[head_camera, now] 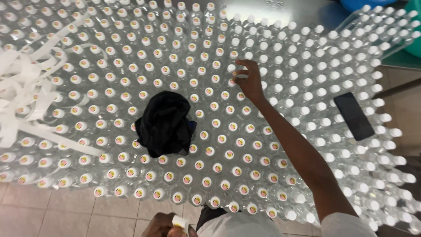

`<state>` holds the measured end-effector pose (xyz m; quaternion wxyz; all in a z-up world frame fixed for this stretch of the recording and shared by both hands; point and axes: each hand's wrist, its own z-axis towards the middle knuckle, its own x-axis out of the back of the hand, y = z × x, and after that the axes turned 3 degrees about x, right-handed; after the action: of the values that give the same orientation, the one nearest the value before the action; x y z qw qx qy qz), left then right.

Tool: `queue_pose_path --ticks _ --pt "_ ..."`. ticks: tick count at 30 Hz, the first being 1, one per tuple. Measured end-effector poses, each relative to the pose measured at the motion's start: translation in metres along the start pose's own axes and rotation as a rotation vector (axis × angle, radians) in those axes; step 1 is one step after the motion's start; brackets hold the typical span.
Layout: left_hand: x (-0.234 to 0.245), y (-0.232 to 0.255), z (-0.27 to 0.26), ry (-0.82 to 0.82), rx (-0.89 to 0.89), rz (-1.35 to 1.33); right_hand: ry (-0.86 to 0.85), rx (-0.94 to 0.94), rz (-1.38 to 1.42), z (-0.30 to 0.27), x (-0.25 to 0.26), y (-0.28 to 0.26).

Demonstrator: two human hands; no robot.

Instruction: Applying small circular labels to the caps of plastic water bottles arranged on a production table.

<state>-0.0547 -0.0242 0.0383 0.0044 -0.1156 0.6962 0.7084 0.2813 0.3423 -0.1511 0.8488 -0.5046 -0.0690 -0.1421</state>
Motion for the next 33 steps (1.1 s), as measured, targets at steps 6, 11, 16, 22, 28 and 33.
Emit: queue_pose_path --ticks 6,11,16,22,28,33 --pt "0.013 -0.003 0.005 -0.158 0.147 -0.022 -0.195 0.081 -0.387 -0.008 -0.007 -0.039" --pt "-0.003 -0.005 0.059 -0.376 0.158 0.300 -0.210 0.154 -0.552 -0.007 -0.016 -0.041" --pt "-0.016 0.010 0.177 -0.490 0.052 0.061 -0.131 -0.109 -0.323 0.004 -0.015 -0.043" --pt "-0.059 -0.003 0.364 -0.458 0.063 -0.308 0.093 -0.223 0.029 0.005 -0.008 -0.010" --pt "-0.102 -0.117 0.461 -0.435 0.272 -0.427 0.233 -0.312 0.056 0.009 0.024 -0.040" --pt "-0.086 -0.203 0.487 -0.542 0.384 -0.495 0.182 -0.488 0.101 -0.005 0.047 -0.038"
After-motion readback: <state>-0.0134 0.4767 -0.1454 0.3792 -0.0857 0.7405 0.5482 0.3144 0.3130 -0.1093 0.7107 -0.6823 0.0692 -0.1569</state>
